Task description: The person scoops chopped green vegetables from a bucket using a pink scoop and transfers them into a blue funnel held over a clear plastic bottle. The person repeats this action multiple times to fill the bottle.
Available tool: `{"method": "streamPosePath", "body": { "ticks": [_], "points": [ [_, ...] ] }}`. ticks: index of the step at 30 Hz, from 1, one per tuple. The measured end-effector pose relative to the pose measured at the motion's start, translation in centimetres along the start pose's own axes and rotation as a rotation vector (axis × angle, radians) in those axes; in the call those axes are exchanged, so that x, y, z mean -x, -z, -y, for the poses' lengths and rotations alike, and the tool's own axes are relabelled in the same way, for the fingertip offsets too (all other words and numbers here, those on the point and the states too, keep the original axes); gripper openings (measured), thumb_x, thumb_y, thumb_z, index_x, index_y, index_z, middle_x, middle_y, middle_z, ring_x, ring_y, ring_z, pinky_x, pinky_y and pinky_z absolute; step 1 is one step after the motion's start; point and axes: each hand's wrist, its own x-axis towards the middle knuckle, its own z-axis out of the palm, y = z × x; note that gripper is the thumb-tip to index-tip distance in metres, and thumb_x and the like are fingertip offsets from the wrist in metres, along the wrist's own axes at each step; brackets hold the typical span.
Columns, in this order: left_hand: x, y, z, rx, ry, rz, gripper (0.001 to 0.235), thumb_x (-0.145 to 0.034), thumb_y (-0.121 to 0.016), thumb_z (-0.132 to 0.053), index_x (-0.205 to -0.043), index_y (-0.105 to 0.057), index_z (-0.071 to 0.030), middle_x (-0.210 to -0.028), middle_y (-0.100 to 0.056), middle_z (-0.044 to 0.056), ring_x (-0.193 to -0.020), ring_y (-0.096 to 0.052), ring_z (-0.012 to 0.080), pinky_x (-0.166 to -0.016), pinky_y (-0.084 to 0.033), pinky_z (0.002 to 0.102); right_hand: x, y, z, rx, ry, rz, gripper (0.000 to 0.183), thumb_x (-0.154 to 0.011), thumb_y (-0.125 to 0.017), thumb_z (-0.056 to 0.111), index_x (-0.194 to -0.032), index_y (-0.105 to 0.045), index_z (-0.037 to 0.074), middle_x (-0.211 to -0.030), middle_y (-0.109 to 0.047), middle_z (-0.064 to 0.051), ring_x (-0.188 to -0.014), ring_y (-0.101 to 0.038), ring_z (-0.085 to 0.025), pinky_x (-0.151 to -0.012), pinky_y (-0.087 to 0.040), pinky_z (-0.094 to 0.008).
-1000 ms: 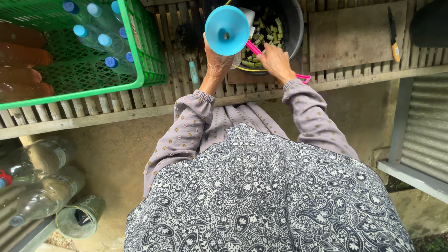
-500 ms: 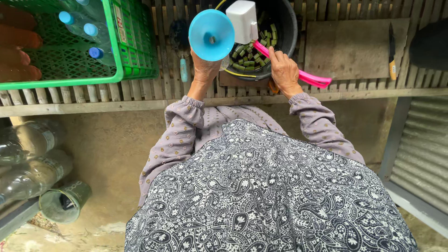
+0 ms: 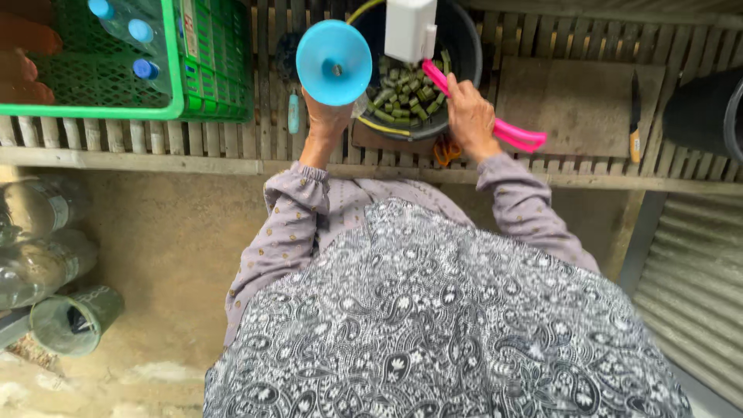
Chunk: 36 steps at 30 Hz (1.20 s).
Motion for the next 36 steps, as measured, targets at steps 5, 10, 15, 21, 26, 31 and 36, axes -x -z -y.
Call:
{"method": "streamPosePath", "body": {
  "ticks": [5, 10, 15, 21, 26, 31, 36],
  "points": [
    [0.4, 0.1, -1.1, -0.109, -0.044, 0.004, 0.026, -0.095, -0.079, -0.008, -0.117, -0.065, -0.003, -0.107, -0.071, 0.008, -0.095, -0.07, 0.0201, -0.085, -0.06, 0.035, 0.0, 1.1, -1.8, 0.004, -0.02, 0.221, 0.025, -0.099, -0.061, 0.013, -0.123, -0.063, 0.007, -0.09, -0.066, -0.016, -0.074, -0.067, -0.04, -0.063, -0.054, -0.051],
    [0.9, 0.0, -1.0, -0.217, -0.086, -0.028, 0.037, -0.095, -0.081, -0.01, -0.124, -0.059, -0.002, -0.112, -0.07, 0.009, -0.099, -0.071, 0.0228, -0.09, -0.06, 0.037, 0.8, -1.3, -2.4, 0.113, 0.027, 0.239, 0.024, -0.095, -0.059, 0.007, -0.119, -0.062, 0.001, -0.086, -0.065, -0.019, -0.067, -0.068, -0.038, -0.055, -0.055, -0.049],
    [1.0, -0.4, 0.0, -0.215, -0.111, -0.112, 0.065, -0.087, -0.091, -0.015, -0.128, -0.042, -0.003, -0.115, -0.062, 0.011, -0.104, -0.067, 0.0249, -0.094, -0.057, 0.039, 0.3, -3.2, -2.5, 0.136, 0.041, 0.314, 0.021, -0.092, -0.057, 0.005, -0.111, -0.065, -0.001, -0.084, -0.066, -0.022, -0.064, -0.068, -0.038, -0.051, -0.054, -0.048],
    [1.2, -0.6, 0.5, -0.258, -0.116, -0.121, 0.065, -0.086, -0.091, -0.014, -0.127, -0.042, -0.005, -0.116, -0.058, 0.009, -0.106, -0.066, 0.0237, -0.092, -0.059, 0.037, 0.0, -2.0, -0.7, 0.036, 0.012, 0.38, 0.017, -0.094, -0.056, 0.007, -0.104, -0.068, 0.0, -0.085, -0.068, -0.025, -0.067, -0.067, -0.043, -0.057, -0.054, -0.052],
    [0.8, -0.5, 0.8, -0.234, -0.105, -0.097, 0.069, -0.083, -0.095, -0.016, -0.125, -0.041, -0.005, -0.115, -0.058, 0.009, -0.104, -0.066, 0.0217, -0.09, -0.06, 0.036, 0.0, -0.3, -0.1, 0.005, -0.023, 0.467, 0.017, -0.093, -0.056, 0.008, -0.099, -0.07, 0.001, -0.084, -0.068, -0.024, -0.071, -0.067, -0.043, -0.063, -0.055, -0.053],
    [1.0, -0.6, 0.7, -0.186, -0.067, -0.085, 0.073, -0.082, -0.097, -0.018, -0.126, -0.04, -0.005, -0.115, -0.061, 0.008, -0.106, -0.068, 0.0202, -0.092, -0.061, 0.034, 1.0, -1.5, 0.1, 0.041, 0.041, 0.417, 0.02, -0.092, -0.056, 0.007, -0.104, -0.07, 0.002, -0.082, -0.068, -0.025, -0.065, -0.067, -0.042, -0.055, -0.055, -0.052],
    [1.1, -0.8, 0.5, -0.188, -0.064, -0.089, 0.075, -0.082, -0.096, -0.018, -0.128, -0.039, -0.005, -0.117, -0.06, 0.009, -0.108, -0.067, 0.0207, -0.093, -0.061, 0.034, 1.5, -3.0, 0.4, 0.064, 0.038, 0.49, 0.017, -0.096, -0.054, 0.008, -0.1, -0.068, -0.001, -0.077, -0.067, -0.023, -0.059, -0.067, -0.038, -0.052, -0.054, -0.049]
  ]
}}
